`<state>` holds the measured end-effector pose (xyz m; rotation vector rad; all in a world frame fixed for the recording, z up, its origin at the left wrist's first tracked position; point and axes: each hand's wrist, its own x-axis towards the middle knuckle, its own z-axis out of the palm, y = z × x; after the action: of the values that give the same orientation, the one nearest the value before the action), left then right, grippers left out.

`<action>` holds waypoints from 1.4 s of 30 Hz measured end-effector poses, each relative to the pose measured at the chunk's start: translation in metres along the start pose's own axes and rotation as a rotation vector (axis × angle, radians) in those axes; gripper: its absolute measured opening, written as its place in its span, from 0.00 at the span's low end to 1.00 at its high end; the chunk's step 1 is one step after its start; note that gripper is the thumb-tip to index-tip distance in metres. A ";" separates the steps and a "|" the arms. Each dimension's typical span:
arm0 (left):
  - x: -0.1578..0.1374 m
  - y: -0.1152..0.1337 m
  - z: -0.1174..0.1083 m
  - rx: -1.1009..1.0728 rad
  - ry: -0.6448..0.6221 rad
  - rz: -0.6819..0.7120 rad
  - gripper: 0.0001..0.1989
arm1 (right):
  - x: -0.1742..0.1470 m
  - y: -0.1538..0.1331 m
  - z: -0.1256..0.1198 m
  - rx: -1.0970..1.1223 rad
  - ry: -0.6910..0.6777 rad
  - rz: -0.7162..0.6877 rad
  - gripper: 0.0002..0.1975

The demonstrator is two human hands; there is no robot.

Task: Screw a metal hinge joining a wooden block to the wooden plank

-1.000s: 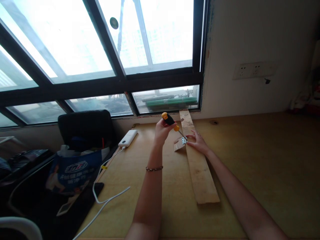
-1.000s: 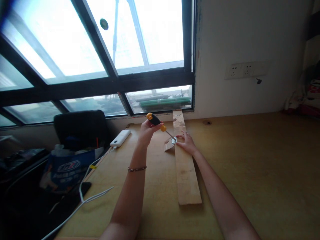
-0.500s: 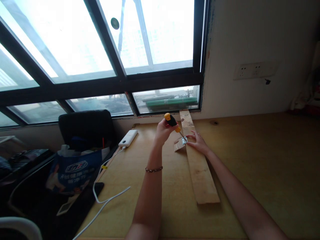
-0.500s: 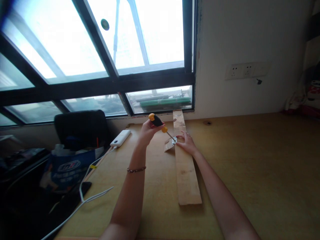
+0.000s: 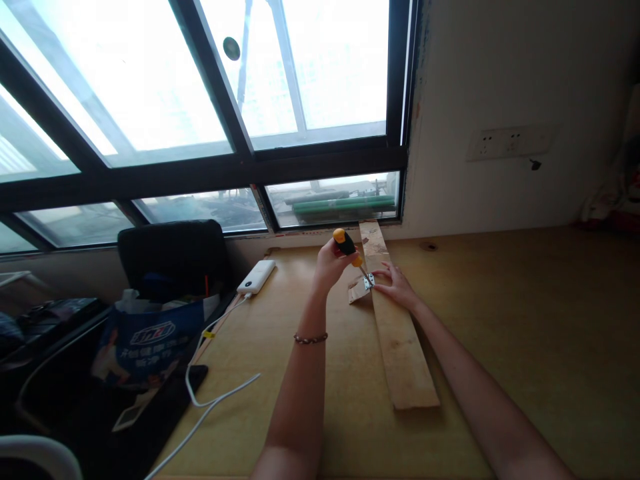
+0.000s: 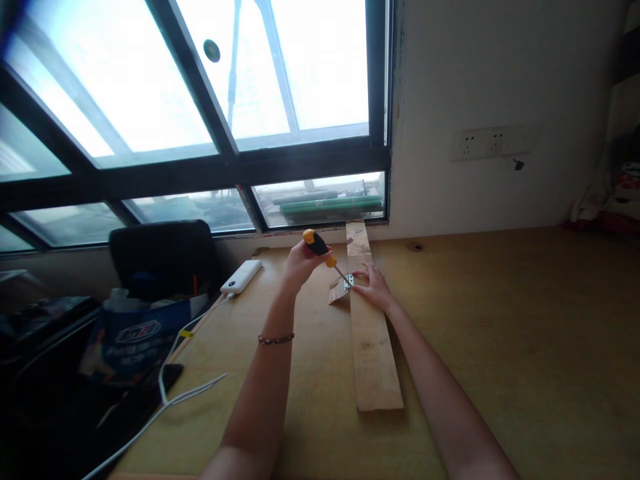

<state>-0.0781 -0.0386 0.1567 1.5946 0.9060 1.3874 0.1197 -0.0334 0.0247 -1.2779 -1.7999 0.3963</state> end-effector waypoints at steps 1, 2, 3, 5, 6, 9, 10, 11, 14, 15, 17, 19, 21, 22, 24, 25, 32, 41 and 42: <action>0.000 -0.001 0.000 0.005 0.014 -0.010 0.15 | 0.000 0.001 0.000 0.004 0.001 0.001 0.26; 0.001 -0.002 0.000 0.005 0.028 -0.024 0.15 | 0.000 0.001 0.001 0.009 0.002 0.002 0.27; 0.001 -0.003 0.001 0.001 0.041 -0.040 0.16 | 0.000 0.002 0.001 0.013 0.003 0.001 0.27; 0.003 -0.007 0.003 -0.011 0.063 -0.056 0.17 | 0.001 0.002 0.001 0.016 0.006 -0.003 0.28; 0.004 -0.009 0.003 -0.009 0.071 -0.054 0.18 | 0.001 0.003 0.002 0.013 0.009 -0.006 0.28; 0.005 -0.013 0.005 0.034 0.090 -0.022 0.21 | 0.000 0.002 0.001 0.001 0.015 -0.005 0.26; 0.004 -0.013 0.005 0.050 0.089 -0.013 0.22 | 0.000 0.002 0.001 -0.003 0.014 -0.004 0.25; 0.004 -0.013 0.005 0.061 0.084 -0.007 0.23 | 0.000 0.002 0.001 -0.007 0.013 -0.004 0.25; 0.003 -0.011 0.005 0.053 0.048 -0.003 0.22 | 0.000 0.002 0.001 -0.014 0.009 -0.005 0.24; 0.002 -0.010 0.005 0.047 0.036 -0.005 0.21 | 0.000 0.002 0.001 -0.014 0.008 -0.005 0.24; 0.002 -0.010 0.005 0.062 0.023 -0.007 0.20 | 0.000 0.003 0.002 -0.011 0.009 -0.004 0.24; 0.002 -0.011 0.004 0.120 0.041 -0.007 0.21 | 0.000 0.004 0.002 -0.006 0.009 -0.004 0.25; 0.002 -0.013 0.003 0.178 0.069 -0.003 0.21 | 0.001 0.004 0.002 -0.002 0.008 -0.003 0.26; 0.002 -0.014 0.002 0.189 0.075 0.001 0.21 | 0.001 0.004 0.002 0.001 0.008 -0.001 0.26; 0.002 -0.014 0.001 0.164 0.049 0.005 0.24 | 0.001 0.003 0.002 0.005 0.008 0.004 0.27; 0.001 -0.013 0.002 0.126 0.019 0.002 0.25 | 0.001 0.003 0.002 0.008 0.007 0.007 0.27; -0.004 -0.001 0.010 -0.164 -0.221 -0.028 0.25 | 0.000 -0.002 0.000 0.001 -0.007 0.013 0.22; -0.001 -0.012 0.018 -0.065 -0.069 0.021 0.32 | 0.001 -0.002 0.000 0.015 0.007 0.013 0.27; -0.001 -0.012 0.018 -0.063 -0.056 0.015 0.34 | 0.001 -0.002 0.000 0.011 0.008 0.015 0.26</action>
<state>-0.0600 -0.0367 0.1437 1.5880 0.8113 1.3612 0.1183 -0.0335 0.0260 -1.2841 -1.7798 0.4087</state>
